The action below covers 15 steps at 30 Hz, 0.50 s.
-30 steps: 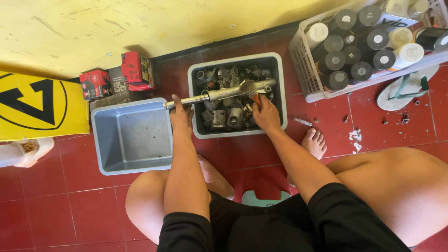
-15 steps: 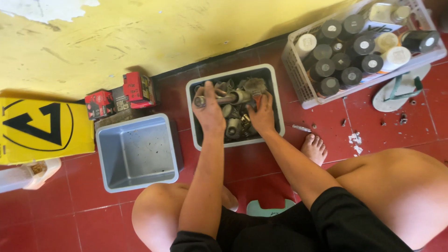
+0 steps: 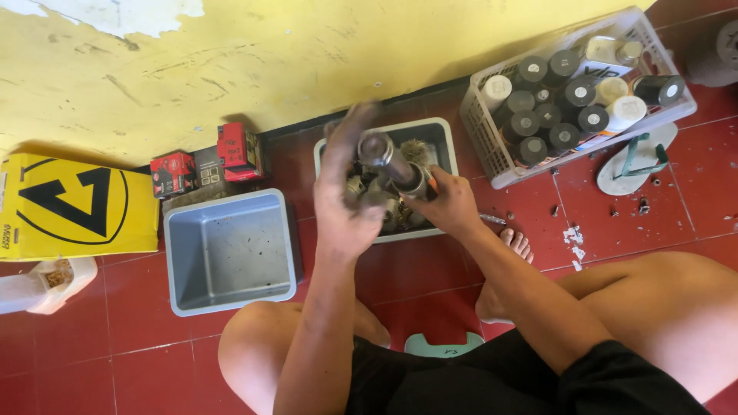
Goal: Cleaning and disassembling a motorcycle front fork tube using a brush and small tools
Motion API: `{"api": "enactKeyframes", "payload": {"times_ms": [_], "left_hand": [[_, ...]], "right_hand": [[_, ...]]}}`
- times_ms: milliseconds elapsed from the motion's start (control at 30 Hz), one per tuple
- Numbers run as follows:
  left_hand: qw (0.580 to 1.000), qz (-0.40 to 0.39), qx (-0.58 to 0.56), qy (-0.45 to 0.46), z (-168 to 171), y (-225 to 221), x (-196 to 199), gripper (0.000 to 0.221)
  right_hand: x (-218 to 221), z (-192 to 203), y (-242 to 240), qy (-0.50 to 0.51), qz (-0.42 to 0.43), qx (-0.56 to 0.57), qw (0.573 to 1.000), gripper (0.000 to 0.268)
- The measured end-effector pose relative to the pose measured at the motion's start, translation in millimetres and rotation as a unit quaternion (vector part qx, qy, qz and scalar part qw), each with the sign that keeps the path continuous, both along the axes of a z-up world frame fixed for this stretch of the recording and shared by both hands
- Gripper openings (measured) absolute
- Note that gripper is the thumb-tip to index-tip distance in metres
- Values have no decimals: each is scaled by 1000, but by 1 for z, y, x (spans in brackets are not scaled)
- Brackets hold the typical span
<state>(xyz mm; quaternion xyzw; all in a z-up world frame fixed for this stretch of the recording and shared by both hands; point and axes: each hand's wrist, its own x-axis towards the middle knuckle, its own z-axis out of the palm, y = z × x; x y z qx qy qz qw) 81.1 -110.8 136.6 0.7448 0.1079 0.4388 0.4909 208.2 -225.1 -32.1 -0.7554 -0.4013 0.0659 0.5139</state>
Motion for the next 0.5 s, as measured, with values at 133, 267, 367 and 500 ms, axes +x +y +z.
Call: {"api": "enactKeyframes", "payload": {"times_ms": [133,267,367,500], "left_hand": [[975,196,99,-15,-58,-28,-29,58],[962,115,-95,230,-54,-75,-36,91],[896,54,-271,348,-32,-79,-44,105],[813,21,-340,472,-78,-61,-49,99]], "right_hand": [[-35,68,-13,55,33,-3,998,40],[-59,56,-31,162,35,-45,985,43],[-82,29,-41,179,30,-107,978,31],[-98,40,-50,214,21,-215,953,39]]}}
